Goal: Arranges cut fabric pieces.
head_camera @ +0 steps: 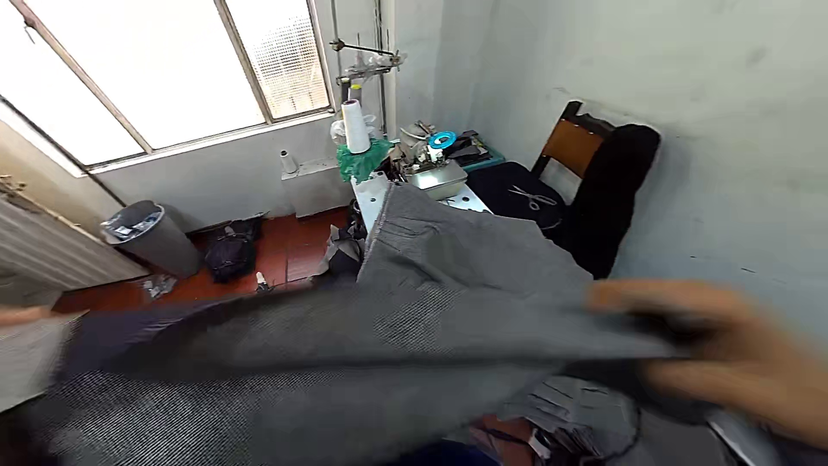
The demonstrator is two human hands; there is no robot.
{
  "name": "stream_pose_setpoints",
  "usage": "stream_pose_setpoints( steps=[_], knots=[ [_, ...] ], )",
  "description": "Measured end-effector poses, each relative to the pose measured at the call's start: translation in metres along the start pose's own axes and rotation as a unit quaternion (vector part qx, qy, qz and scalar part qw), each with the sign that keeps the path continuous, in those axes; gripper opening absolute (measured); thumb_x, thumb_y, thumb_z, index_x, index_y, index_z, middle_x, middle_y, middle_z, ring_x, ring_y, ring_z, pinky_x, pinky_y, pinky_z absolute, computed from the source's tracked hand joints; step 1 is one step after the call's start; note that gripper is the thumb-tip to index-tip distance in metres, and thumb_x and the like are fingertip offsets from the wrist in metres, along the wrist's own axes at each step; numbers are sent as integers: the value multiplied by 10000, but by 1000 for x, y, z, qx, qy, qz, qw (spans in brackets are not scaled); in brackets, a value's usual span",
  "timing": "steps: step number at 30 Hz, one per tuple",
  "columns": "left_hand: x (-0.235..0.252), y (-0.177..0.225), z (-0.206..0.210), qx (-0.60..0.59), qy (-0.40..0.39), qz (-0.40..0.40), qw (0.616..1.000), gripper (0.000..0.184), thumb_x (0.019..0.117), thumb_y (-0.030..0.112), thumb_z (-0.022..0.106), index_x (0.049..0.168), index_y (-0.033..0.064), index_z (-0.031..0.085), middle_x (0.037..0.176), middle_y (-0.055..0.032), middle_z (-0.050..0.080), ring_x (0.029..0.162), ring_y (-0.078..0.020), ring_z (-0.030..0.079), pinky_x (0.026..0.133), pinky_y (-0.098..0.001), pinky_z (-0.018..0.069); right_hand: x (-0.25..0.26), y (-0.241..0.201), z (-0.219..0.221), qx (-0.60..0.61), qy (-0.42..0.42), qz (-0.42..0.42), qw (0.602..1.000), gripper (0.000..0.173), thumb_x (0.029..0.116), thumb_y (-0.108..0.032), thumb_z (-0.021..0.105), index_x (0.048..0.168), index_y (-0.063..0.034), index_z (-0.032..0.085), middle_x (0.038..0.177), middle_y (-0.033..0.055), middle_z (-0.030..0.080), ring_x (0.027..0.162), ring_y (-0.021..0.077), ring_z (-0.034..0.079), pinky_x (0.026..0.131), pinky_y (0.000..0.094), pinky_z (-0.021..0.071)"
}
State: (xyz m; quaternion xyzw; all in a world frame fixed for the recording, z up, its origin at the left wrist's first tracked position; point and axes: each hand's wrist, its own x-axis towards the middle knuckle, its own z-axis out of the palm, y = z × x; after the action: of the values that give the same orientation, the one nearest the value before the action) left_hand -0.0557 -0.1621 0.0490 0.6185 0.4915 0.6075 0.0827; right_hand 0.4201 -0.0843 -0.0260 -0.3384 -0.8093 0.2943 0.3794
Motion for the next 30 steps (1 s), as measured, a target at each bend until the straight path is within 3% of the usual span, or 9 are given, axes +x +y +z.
stream_pose_setpoints(
  steps=[3,6,10,14,17,19,22,25,30],
  knots=[
    [37,-58,93,14,-31,21,999,114,1015,153,585,971,176,687,863,194,689,810,97,642,755,-154,568,23,-30,-87,-159,98,115,976,169,688,40,702,829,32,609,703,39,596,633,72,560,591,265,466],
    [75,-125,235,108,-130,-96,981,310,1016,262,639,900,-19,701,782,-123,690,745,-228,687,732,-470,576,68,86,-119,-359,133,103,918,291,699,-55,758,940,73,657,836,245,630,719,394,618,612,614,470],
    [65,-227,357,249,-317,-230,886,457,1070,385,527,1174,-22,704,1149,-307,690,1159,-495,637,1002,-696,457,94,207,-75,-372,55,307,874,928,765,-233,927,1531,-52,434,1412,403,448,946,616,626,749,768,509],
    [49,-278,346,152,-213,-262,929,381,1025,300,642,1196,-40,643,983,-241,695,941,-397,679,897,-616,511,91,234,61,-255,-24,294,921,891,872,-515,776,1583,-138,392,1354,308,551,869,481,683,734,669,553],
    [-13,-329,298,131,-231,-329,906,367,1057,193,563,1320,-63,573,1179,-258,674,1112,-371,664,1018,-564,506,79,283,136,-228,-94,313,917,961,927,-644,621,1657,-178,204,1424,240,553,868,420,712,762,632,573],
    [-78,-333,265,105,-340,-408,841,393,993,59,596,1368,-55,567,1268,-237,664,1190,-322,648,1067,-500,500,83,291,133,-218,-107,326,914,977,920,-629,644,1659,-178,191,1447,236,539,939,438,706,810,654,564],
    [-148,-322,253,22,-493,-497,714,938,828,-145,665,1614,26,182,1529,-225,476,1392,-330,504,1141,-498,431,87,266,92,-212,-157,339,903,653,1034,-378,586,1589,-108,372,1402,288,537,1075,475,658,903,668,527],
    [-171,-326,265,56,-518,-444,729,1023,792,-26,804,1610,3,189,1501,-258,496,1384,-378,508,1166,-531,401,99,214,53,-256,-145,251,922,280,1032,-64,500,1228,39,673,1134,289,628,990,453,651,855,641,519],
    [-195,-335,276,75,-543,-387,742,831,808,124,852,1506,-50,436,1562,-260,429,1452,-394,422,1213,-546,317,130,104,102,-195,-211,88,954,236,1029,-138,573,1190,-88,737,1019,163,685,829,304,677,743,513,573]
  ],
)
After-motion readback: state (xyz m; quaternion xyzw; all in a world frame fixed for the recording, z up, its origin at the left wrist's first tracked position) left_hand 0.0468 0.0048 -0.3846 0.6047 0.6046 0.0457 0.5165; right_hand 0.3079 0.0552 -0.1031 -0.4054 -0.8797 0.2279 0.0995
